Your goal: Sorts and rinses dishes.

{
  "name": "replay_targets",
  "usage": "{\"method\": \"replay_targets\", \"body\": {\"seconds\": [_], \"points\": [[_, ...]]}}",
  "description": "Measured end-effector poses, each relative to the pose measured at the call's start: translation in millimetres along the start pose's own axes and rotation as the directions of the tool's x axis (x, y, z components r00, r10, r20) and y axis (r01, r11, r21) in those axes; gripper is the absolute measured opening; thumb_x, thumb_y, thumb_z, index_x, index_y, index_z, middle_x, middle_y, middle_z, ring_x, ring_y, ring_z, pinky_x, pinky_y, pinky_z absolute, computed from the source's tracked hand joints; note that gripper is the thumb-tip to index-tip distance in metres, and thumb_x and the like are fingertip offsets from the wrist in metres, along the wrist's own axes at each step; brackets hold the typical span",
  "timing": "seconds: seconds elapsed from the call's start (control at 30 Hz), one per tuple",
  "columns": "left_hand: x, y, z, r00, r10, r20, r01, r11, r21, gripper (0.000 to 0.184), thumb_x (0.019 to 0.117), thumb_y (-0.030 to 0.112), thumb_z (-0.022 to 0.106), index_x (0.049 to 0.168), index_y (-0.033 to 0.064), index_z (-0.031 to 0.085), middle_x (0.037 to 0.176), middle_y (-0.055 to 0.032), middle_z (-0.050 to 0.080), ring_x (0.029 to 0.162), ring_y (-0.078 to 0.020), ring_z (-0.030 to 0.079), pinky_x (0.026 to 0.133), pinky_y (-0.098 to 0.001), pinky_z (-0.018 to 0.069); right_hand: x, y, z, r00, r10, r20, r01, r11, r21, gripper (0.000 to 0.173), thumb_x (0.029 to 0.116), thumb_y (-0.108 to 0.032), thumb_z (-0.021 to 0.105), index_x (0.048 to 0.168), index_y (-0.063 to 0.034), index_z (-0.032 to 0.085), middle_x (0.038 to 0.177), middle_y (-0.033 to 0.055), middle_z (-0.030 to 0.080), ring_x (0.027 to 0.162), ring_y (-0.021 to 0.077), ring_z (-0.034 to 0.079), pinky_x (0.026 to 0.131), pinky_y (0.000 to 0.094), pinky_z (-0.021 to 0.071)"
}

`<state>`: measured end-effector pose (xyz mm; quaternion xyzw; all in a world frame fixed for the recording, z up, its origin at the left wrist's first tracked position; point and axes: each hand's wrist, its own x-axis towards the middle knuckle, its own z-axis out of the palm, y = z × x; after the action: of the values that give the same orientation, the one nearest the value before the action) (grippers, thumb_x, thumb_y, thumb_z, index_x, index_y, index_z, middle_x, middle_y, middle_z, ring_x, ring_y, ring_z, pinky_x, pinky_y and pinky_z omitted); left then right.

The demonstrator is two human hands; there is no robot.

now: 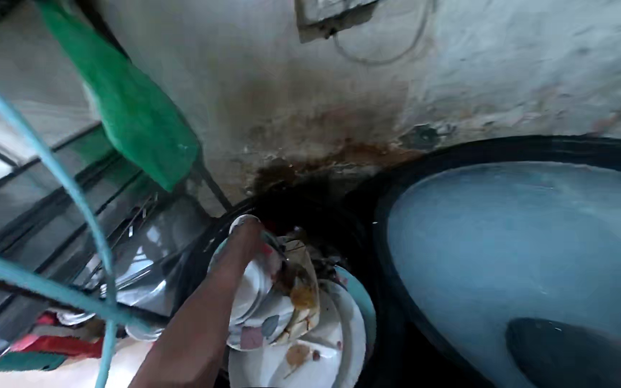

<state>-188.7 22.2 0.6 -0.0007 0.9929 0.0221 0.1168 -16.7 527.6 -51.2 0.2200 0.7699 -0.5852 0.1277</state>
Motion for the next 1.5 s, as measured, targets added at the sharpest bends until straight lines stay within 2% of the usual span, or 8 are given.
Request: {"method": "replay_targets", "body": {"seconds": [0.17,0.33,0.5,0.7,0.9,1.1,1.33,1.5], "points": [[47,0,11,0.997,-0.076,0.015,0.074,0.991,0.11,0.034,0.1062,0.018,0.051,0.136,0.0137,0.065,0.152,-0.0142,0.052,0.133,-0.0413,0.054,0.106,-0.0631,0.0467,8,9,-4,0.999,-0.009,-0.031,0.01,0.999,0.046,0.054,0.091,0.001,0.053,0.145,0.0015,0.047,0.14,0.0177,0.055,0.118,0.0182,0.06,0.096,0.04,0.0543],[56,-10,10,0.986,-0.114,0.119,0.073,0.951,0.301,0.039,0.0974,0.02,0.067,0.135,0.0095,0.065,0.146,-0.0178,0.056,0.134,-0.0415,0.053,0.109,-0.0619,0.0432,4,8,-6,1.0,-0.011,-0.028,0.012,0.999,0.035,0.053,0.0924,0.002,0.052,0.145,-0.0034,0.049,0.136,0.0149,0.059,0.114,0.0174,0.062,0.092,0.0401,0.0551],[48,-17,0,0.969,-0.233,0.079,0.173,0.873,0.455,0.034,0.0993,0.019,0.062,0.131,0.0084,0.068,0.149,-0.0177,0.052,0.138,-0.0415,0.047,0.112,-0.0627,0.0372,6,5,-4,1.0,0.028,-0.01,-0.028,0.999,0.032,0.055,0.0919,0.002,0.053,0.146,-0.0048,0.049,0.136,0.0148,0.059,0.112,0.0187,0.063,0.087,0.0401,0.0555],[24,-54,0,0.94,-0.335,0.061,0.302,0.903,0.305,0.041,0.0996,0.017,0.061,0.139,0.0041,0.058,0.145,-0.0209,0.055,0.128,-0.0423,0.058,0.102,-0.0615,0.0495,12,15,-5,1.0,0.005,0.03,-0.006,0.999,0.054,0.055,0.0923,0.001,0.052,0.147,-0.0015,0.045,0.138,0.0151,0.057,0.115,0.0182,0.062,0.091,0.0408,0.0555],[18,-59,9,0.966,-0.255,-0.042,0.252,0.965,-0.074,0.042,0.1042,0.009,0.053,0.147,0.012,0.054,0.15,-0.0168,0.053,0.132,-0.0401,0.057,0.108,-0.0608,0.0462,16,19,-5,0.999,-0.011,0.048,0.008,0.998,0.059,0.054,0.0936,0.002,0.052,0.147,0.0011,0.043,0.137,0.0142,0.057,0.115,0.014,0.061,0.095,0.0368,0.0543],[50,-36,15,0.996,-0.07,0.055,0.064,0.993,0.101,0.037,0.0994,0.005,0.059,0.136,0.0121,0.066,0.145,-0.0138,0.058,0.132,-0.0372,0.056,0.109,-0.0576,0.046,10,5,-1,0.999,0.032,0.021,-0.033,0.998,0.059,0.053,0.0922,0.001,0.054,0.144,0.0027,0.044,0.136,0.0151,0.056,0.111,0.0159,0.062,0.089,0.0362,0.0557],[62,-35,5,0.952,-0.223,0.208,0.14,0.926,0.35,0.029,0.1045,0.018,0.056,0.127,0.0047,0.068,0.137,-0.0202,0.062,0.13,-0.0409,0.056,0.112,-0.0617,0.0385,9,12,-5,1.0,0.001,0.01,-0.002,0.999,0.047,0.057,0.0891,0.005,0.053,0.145,0.0007,0.045,0.132,0.0107,0.06,0.111,0.011,0.062,0.093,0.0353,0.0547],[64,-46,-12,0.985,-0.16,-0.064,0.172,0.945,0.279,0.027,0.104,0.009,0.055,0.125,0.005,0.07,0.131,-0.0221,0.065,0.122,-0.0442,0.061,0.107,-0.0618,0.0447,10,15,-8,1.0,0.019,-0.009,-0.018,0.996,0.088,0.056,0.0904,0.004,0.052,0.146,-0.001,0.045,0.134,0.0101,0.06,0.113,0.0125,0.063,0.093,0.0371,0.0557]]}}
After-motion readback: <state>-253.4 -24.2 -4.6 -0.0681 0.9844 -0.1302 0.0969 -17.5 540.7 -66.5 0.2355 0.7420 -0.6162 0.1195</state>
